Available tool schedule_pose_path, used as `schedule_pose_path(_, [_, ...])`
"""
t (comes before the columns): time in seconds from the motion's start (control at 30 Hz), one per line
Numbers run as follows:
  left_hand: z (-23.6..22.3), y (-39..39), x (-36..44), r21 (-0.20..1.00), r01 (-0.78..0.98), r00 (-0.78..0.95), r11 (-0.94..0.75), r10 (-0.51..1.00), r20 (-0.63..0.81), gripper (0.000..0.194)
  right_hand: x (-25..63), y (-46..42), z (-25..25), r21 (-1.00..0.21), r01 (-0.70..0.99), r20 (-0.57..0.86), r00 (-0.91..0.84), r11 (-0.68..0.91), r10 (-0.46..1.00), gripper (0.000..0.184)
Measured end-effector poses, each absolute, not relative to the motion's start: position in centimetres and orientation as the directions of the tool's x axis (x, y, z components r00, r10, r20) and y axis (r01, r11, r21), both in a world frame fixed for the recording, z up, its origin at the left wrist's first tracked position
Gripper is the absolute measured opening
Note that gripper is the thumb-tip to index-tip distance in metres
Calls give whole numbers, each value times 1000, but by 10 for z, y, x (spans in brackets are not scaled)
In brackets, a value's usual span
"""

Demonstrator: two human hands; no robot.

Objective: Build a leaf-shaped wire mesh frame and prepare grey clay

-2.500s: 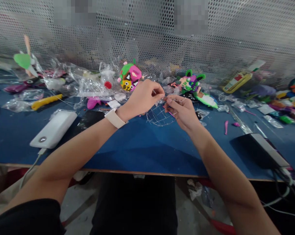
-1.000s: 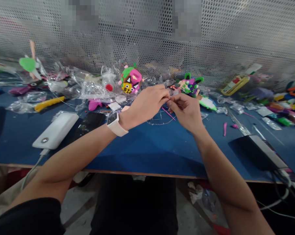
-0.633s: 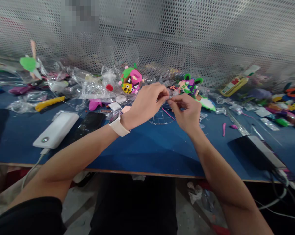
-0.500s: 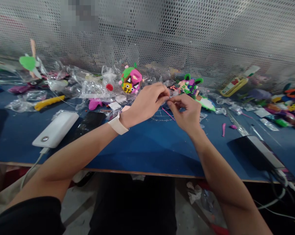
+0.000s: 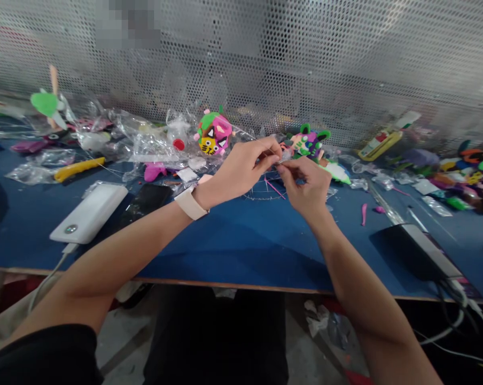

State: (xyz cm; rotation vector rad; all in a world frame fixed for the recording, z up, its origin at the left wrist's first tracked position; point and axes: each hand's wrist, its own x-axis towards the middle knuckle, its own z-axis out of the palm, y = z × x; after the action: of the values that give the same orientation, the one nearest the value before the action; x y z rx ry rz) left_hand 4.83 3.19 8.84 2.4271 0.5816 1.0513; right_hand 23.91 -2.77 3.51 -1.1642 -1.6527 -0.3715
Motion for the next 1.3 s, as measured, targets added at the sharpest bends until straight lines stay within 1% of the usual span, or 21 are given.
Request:
schedule_pose_path(0.07, [89, 29, 47, 539, 203, 617, -817, 534, 578, 13, 241, -28, 33, -262, 856, 872, 13, 445, 489, 11])
schedule_pose_path(0.13, [91, 26, 47, 535, 201, 619, -821, 530, 580, 14, 242, -30, 33, -178, 881, 896, -38, 438, 442, 7])
schedule_pose_path(0.2, [92, 25, 46, 516, 188, 626, -836, 507, 592, 14, 241, -32, 35, -105, 886, 911, -96, 453, 400, 7])
schedule_pose_path(0.23, [92, 25, 46, 503, 182, 631, -845, 493, 600, 15, 240, -33, 36, -95, 884, 913, -105, 457, 393, 9])
schedule_pose_path(0.43, [91, 27, 45, 445, 212, 646, -870, 466, 604, 14, 228, -37, 41, -182, 881, 901, -27, 436, 432, 18])
schedule_pose_path(0.57, [90, 24, 46, 384, 263, 663, -885, 455, 595, 20, 231, -34, 38, -201, 874, 891, -25, 443, 454, 16])
schedule_pose_path(0.67, [89, 23, 46, 353, 275, 678, -894, 441, 589, 23, 234, -32, 37, -196, 853, 895, -46, 484, 443, 12])
schedule_pose_path(0.8, [87, 27, 45, 382, 252, 703, -889, 440, 559, 22, 236, -31, 35, -175, 833, 896, -86, 525, 435, 12])
schedule_pose_path(0.9, [88, 30, 44, 419, 235, 701, -877, 452, 552, 21, 237, -31, 33, -186, 847, 878, -84, 498, 470, 13])
schedule_pose_path(1.0, [88, 31, 43, 452, 223, 690, -863, 468, 552, 18, 239, -32, 32, -167, 867, 858, -107, 469, 503, 13])
schedule_pose_path(1.13, [88, 32, 42, 494, 212, 665, -843, 495, 559, 14, 238, -33, 34, -136, 862, 834, -167, 489, 526, 12])
schedule_pose_path(1.3, [86, 34, 43, 559, 176, 641, -810, 526, 559, 12, 235, -35, 38, -137, 853, 856, -154, 503, 494, 9])
